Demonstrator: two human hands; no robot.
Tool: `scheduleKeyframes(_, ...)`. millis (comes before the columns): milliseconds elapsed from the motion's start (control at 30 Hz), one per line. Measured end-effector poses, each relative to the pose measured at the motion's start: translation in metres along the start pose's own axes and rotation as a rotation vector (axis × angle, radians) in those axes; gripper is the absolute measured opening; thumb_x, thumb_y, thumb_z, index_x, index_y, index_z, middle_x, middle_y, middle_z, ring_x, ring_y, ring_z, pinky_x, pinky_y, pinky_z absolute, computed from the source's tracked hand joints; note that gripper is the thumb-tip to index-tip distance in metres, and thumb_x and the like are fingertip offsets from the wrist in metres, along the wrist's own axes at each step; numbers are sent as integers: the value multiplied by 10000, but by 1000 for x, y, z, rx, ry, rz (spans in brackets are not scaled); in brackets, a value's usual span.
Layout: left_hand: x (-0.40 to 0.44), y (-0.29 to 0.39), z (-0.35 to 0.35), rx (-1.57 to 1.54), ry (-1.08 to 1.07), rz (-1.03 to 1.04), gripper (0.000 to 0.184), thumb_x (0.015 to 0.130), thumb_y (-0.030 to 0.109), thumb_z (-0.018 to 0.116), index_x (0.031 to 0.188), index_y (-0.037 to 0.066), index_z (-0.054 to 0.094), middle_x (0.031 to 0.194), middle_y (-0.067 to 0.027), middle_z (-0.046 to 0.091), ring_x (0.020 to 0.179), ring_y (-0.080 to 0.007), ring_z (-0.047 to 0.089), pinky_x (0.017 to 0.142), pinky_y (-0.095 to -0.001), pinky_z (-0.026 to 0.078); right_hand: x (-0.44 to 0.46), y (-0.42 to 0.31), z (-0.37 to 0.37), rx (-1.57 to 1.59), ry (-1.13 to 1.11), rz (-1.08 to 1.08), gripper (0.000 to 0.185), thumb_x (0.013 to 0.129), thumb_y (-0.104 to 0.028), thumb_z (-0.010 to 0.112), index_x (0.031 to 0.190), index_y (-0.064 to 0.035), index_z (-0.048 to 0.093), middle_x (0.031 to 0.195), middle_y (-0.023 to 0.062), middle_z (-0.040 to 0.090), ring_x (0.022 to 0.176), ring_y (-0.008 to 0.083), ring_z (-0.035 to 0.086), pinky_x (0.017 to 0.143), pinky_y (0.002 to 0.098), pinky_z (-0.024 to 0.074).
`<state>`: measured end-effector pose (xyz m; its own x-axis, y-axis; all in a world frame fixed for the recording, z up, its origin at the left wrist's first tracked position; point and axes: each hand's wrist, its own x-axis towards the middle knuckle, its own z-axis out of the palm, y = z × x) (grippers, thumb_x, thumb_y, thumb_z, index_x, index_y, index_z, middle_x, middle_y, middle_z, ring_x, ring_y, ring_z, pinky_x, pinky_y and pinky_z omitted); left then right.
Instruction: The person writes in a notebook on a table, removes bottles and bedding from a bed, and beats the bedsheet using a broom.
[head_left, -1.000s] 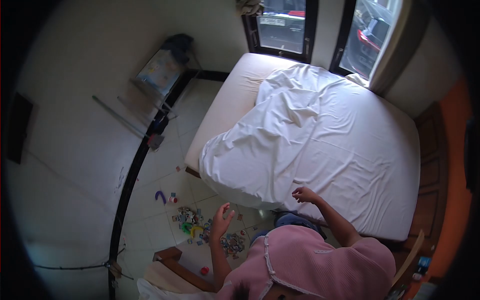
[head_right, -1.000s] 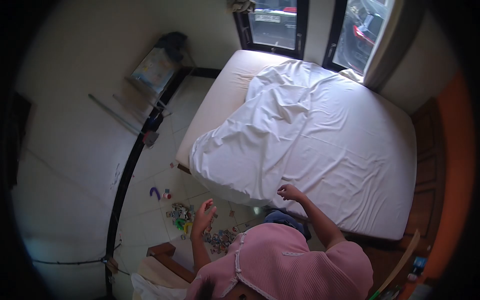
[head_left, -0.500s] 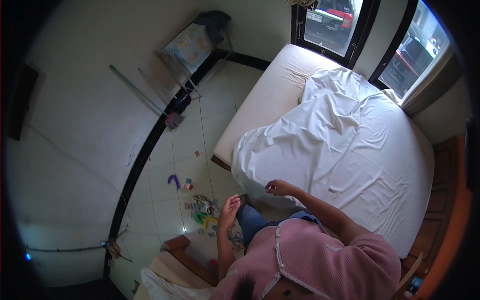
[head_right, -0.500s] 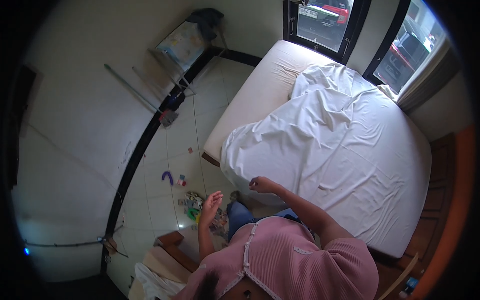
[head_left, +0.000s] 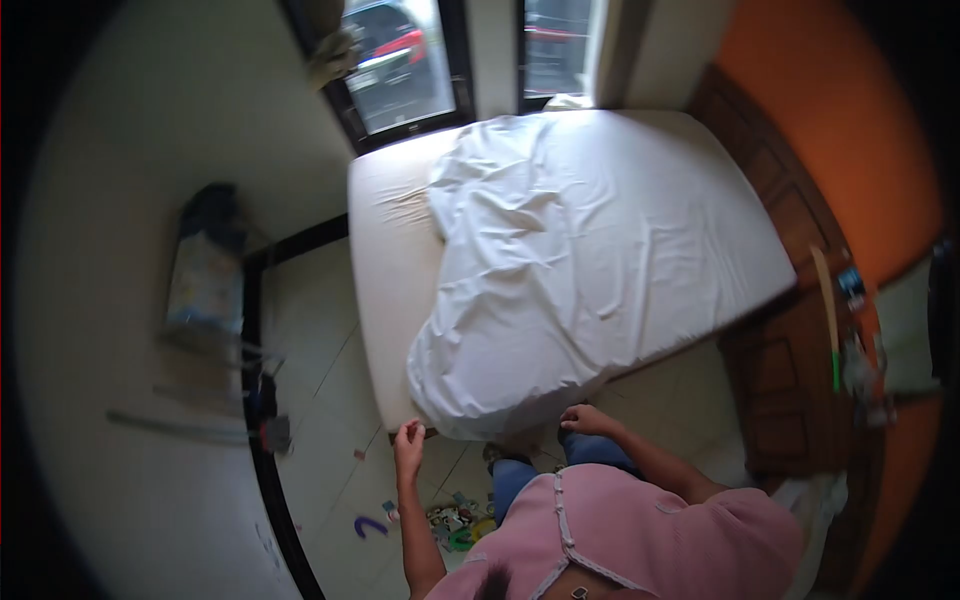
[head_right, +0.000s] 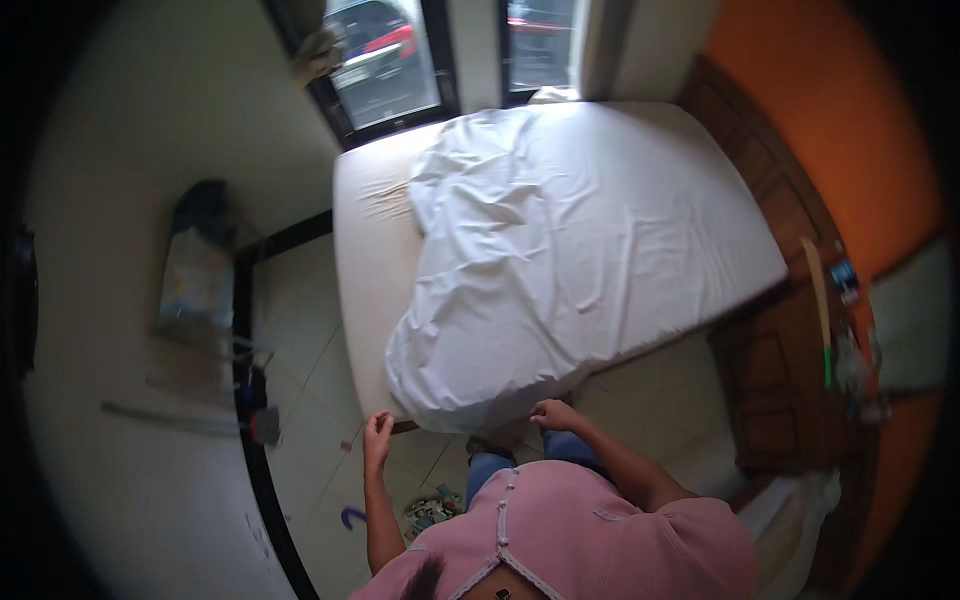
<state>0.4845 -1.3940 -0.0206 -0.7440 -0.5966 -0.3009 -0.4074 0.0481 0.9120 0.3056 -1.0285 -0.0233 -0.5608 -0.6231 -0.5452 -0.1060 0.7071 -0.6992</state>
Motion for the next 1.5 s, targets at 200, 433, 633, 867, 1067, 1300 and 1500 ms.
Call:
scheduleKeyframes(200,29,99,117,43,-251,158,288,853,186,551,1089,23,538,931,-94,601,834,-148,562,739,-271,451,-64,67,-14,255,255,114,305,787,-268,608,976,-29,624,892,123,647,737,208,624,696,334,491)
scheduleKeyframes(433,-35,173,311,9,-662,326,269,868,164,538,1103,33,533,984,-93,612,868,-134,581,736,-259,462,-133,128,-66,694,535,0,272,863,-219,533,961,24,605,838,84,634,729,119,587,670,266,477)
scheduleKeyframes(633,-158,295,441,-173,-837,453,300,902,192,472,1134,4,501,1036,-123,596,952,-164,568,837,-290,431,-255,85,-197,856,885,-331,501,908,-416,406,1036,36,580,1038,130,604,988,186,551,904,317,382)
scheduleKeyframes(867,-294,423,461,-1070,-1456,722,392,922,242,390,1217,-14,417,1286,-215,394,1248,-348,314,1032,-513,180,-443,-61,-271,1290,735,-1265,558,911,-448,337,1211,10,450,1252,174,452,1185,234,415,1016,404,265)
scheduleKeyframes(1067,-330,461,536,-1337,-1993,811,502,902,333,379,1258,-19,341,1316,-228,336,1267,-356,261,1038,-501,142,-430,-26,-288,1221,544,-1972,568,814,-263,612,1262,17,401,1385,205,246,1299,346,215,1002,543,258)
scheduleKeyframes(1300,-308,493,655,-1314,-2198,800,640,878,438,366,1305,-25,251,1350,-243,268,1289,-364,200,1046,-487,97,-404,22,-391,1198,745,-2337,503,840,-260,571,1235,22,437,1316,255,346,1277,374,255,1046,464,212)
scheduleKeyframes(1500,-273,524,774,-1049,-2186,927,763,858,529,355,1346,-30,175,1379,-256,210,1308,-372,148,1052,-475,59,-475,193,-466,287,1413,-991,481,906,-376,379,1149,15,515,1133,205,530,1054,270,489,900,403,342)
